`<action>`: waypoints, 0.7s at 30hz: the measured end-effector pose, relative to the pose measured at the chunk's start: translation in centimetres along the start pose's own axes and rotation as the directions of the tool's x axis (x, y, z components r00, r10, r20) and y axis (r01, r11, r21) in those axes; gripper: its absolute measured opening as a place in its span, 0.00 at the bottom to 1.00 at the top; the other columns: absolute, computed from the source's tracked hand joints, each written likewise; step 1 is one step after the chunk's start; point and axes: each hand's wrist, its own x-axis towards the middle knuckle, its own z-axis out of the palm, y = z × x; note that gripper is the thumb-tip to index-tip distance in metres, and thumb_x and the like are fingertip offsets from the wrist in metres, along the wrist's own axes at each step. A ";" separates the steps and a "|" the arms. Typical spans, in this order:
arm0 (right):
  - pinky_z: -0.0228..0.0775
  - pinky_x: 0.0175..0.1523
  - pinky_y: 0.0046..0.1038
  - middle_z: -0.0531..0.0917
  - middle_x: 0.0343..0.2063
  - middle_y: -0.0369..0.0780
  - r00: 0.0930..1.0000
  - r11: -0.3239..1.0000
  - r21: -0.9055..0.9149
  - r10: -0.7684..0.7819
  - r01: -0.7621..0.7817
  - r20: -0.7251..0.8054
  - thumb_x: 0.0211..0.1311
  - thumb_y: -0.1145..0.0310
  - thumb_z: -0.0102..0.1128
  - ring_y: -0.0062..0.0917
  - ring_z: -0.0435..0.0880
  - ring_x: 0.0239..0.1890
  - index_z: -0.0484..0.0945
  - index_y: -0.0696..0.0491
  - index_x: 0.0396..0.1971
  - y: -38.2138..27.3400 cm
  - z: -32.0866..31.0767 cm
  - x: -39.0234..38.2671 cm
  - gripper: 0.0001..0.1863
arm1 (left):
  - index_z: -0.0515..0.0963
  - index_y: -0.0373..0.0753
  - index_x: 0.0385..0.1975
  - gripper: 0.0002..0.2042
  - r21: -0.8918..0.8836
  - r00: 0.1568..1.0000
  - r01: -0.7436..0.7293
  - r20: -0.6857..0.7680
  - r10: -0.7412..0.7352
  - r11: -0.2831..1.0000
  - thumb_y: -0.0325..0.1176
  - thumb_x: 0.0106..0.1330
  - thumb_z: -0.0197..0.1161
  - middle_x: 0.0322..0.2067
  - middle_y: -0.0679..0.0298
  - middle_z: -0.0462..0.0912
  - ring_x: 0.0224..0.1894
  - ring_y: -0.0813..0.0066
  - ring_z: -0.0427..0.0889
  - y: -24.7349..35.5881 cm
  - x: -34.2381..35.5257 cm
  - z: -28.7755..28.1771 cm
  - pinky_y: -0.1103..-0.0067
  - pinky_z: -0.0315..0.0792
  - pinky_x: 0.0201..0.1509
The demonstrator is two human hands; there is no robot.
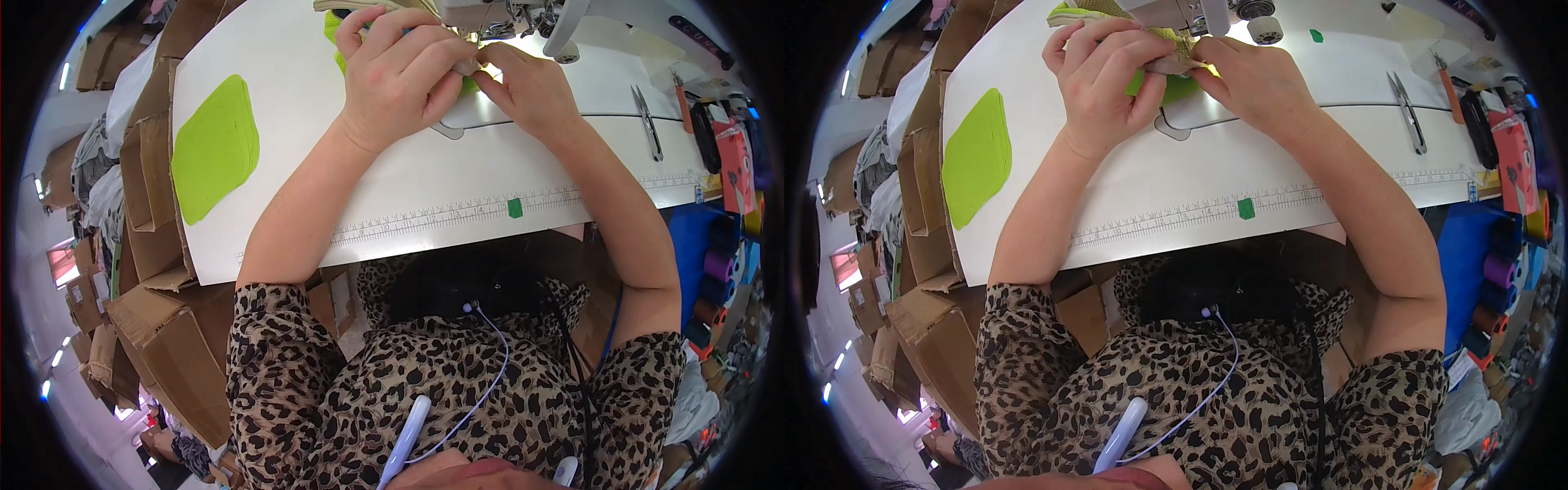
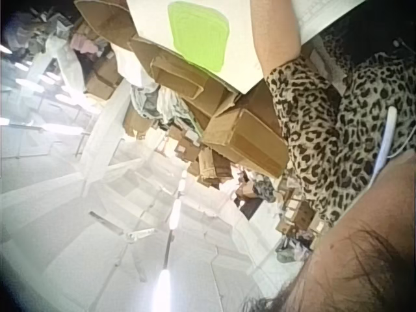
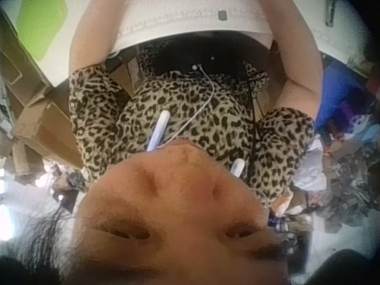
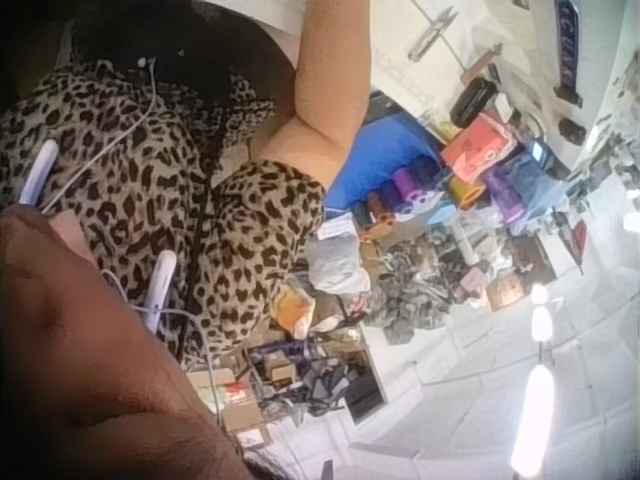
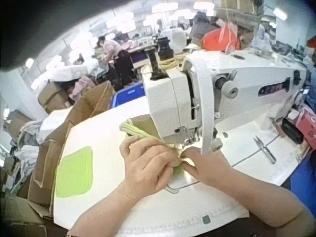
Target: Sewing a neon green mesh pouch using an industrial sewing machine.
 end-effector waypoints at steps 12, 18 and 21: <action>0.77 0.30 0.30 0.86 0.33 0.31 0.994 0.993 -0.044 -0.112 0.112 0.008 0.63 0.63 0.66 0.27 0.86 0.29 0.79 0.49 0.40 0.0 -0.7 0.5 0.09 | 0.79 0.43 0.36 0.08 -0.059 0.965 0.127 0.239 -0.109 0.990 0.30 0.57 0.65 0.29 0.66 0.81 0.34 0.71 0.78 1.4 2.4 -1.5 0.69 0.62 0.48; 0.74 0.26 0.30 0.84 0.22 0.35 0.993 0.998 -0.020 -0.066 0.064 -0.093 0.61 0.71 0.66 0.29 0.84 0.20 0.79 0.48 0.42 0.5 -0.9 0.1 0.10 | 0.81 0.45 0.33 0.13 -0.137 0.980 -0.009 -0.197 -0.019 0.991 0.24 0.46 0.65 0.25 0.70 0.80 0.33 0.74 0.80 2.2 0.7 -0.7 0.76 0.64 0.50; 0.74 0.26 0.30 0.84 0.22 0.37 0.995 0.999 -0.042 0.015 -0.019 -0.095 0.61 0.72 0.65 0.30 0.84 0.21 0.78 0.48 0.43 1.5 -0.1 -0.7 0.11 | 0.82 0.44 0.33 0.13 -0.274 0.996 0.089 0.039 -0.081 0.958 0.23 0.45 0.66 0.30 0.68 0.82 0.37 0.69 0.81 3.0 -0.9 -0.8 0.71 0.70 0.44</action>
